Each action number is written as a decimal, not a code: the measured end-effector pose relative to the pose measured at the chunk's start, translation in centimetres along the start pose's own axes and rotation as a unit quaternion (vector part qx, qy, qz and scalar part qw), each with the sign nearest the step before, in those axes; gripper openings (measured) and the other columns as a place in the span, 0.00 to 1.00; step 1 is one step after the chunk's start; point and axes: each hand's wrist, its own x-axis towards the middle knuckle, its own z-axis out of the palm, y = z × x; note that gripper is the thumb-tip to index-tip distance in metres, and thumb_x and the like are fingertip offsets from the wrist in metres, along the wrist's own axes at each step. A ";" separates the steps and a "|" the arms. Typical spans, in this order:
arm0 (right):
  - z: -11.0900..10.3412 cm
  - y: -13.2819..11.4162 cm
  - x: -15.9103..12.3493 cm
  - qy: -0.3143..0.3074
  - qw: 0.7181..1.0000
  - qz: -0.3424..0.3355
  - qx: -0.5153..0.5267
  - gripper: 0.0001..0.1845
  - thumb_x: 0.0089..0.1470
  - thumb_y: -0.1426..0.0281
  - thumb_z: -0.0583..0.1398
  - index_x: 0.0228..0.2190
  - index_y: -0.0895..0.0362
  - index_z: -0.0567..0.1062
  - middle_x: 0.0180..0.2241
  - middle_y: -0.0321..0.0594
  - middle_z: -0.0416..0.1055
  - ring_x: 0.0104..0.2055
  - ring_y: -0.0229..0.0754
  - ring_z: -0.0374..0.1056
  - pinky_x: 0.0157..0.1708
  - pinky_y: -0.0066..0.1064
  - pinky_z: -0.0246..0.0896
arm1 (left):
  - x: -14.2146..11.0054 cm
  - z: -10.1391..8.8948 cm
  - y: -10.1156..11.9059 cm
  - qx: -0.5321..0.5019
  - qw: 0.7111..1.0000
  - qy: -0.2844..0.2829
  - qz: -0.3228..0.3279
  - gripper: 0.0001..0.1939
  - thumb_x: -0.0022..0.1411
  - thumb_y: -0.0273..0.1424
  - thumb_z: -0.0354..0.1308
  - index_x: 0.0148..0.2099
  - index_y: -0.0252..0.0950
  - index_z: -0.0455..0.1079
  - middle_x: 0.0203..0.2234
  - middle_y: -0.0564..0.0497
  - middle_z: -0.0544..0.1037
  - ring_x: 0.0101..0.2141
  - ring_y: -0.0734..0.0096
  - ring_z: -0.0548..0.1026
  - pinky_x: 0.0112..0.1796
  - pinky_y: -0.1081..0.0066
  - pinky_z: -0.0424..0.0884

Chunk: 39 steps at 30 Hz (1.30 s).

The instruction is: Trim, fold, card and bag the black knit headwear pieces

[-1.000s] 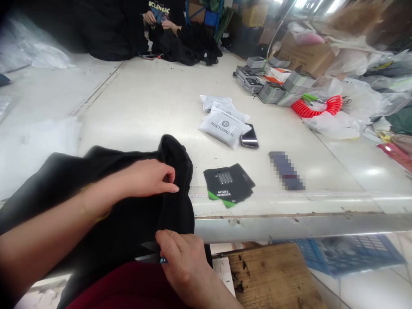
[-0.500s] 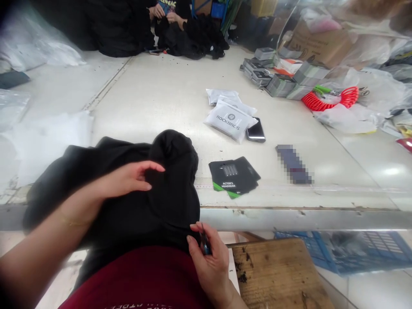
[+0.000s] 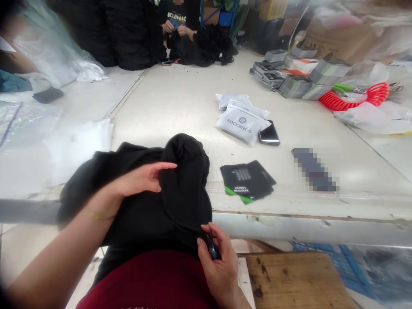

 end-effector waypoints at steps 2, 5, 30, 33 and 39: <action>0.0 0.0 0.1 0.004 1.000 -0.015 -0.015 0.18 0.52 0.71 0.60 0.46 0.53 0.67 0.35 0.42 0.74 0.36 0.42 0.72 0.34 0.31 0.72 | 0.0 0.0 0.0 -0.005 1.000 0.003 0.001 0.35 0.44 0.21 0.60 0.57 0.40 0.64 0.31 0.51 0.77 0.34 0.61 0.75 0.34 0.66 0.72; -0.1 -0.3 0.1 0.017 0.994 -0.095 -0.050 0.17 0.50 0.75 0.60 0.43 0.52 0.68 0.32 0.40 0.74 0.33 0.41 0.73 0.33 0.31 0.72 | -0.1 0.2 0.0 -0.006 1.000 0.016 0.004 0.34 0.43 0.21 0.60 0.56 0.40 0.65 0.30 0.51 0.77 0.34 0.62 0.76 0.33 0.66 0.72; -1.0 -1.0 2.0 -0.050 0.997 0.012 0.049 0.14 0.43 0.67 0.64 0.36 0.52 0.72 0.19 0.30 0.68 0.18 0.35 0.64 0.19 0.24 0.62 | 1.7 4.0 -2.5 0.384 0.909 0.035 0.159 0.28 0.60 0.38 0.50 0.63 0.49 0.53 0.62 0.50 0.55 0.62 0.52 0.47 0.58 0.49 0.45; 0.2 -0.4 1.4 -0.113 0.991 -0.063 -0.022 0.10 0.44 0.69 0.62 0.33 0.51 0.73 0.23 0.33 0.73 0.21 0.36 0.67 0.21 0.23 0.62 | 2.4 6.6 -3.3 0.538 0.822 0.039 0.185 0.29 0.60 0.39 0.51 0.63 0.49 0.51 0.63 0.49 0.50 0.63 0.48 0.42 0.57 0.43 0.40; 0.6 0.7 2.1 -0.061 0.996 0.056 0.022 0.12 0.50 0.58 0.58 0.31 0.52 0.74 0.25 0.36 0.74 0.26 0.40 0.70 0.27 0.27 0.65 | 1.7 6.1 -2.4 0.539 0.820 0.031 0.187 0.33 0.60 0.43 0.52 0.65 0.50 0.45 0.64 0.48 0.48 0.62 0.49 0.45 0.56 0.43 0.48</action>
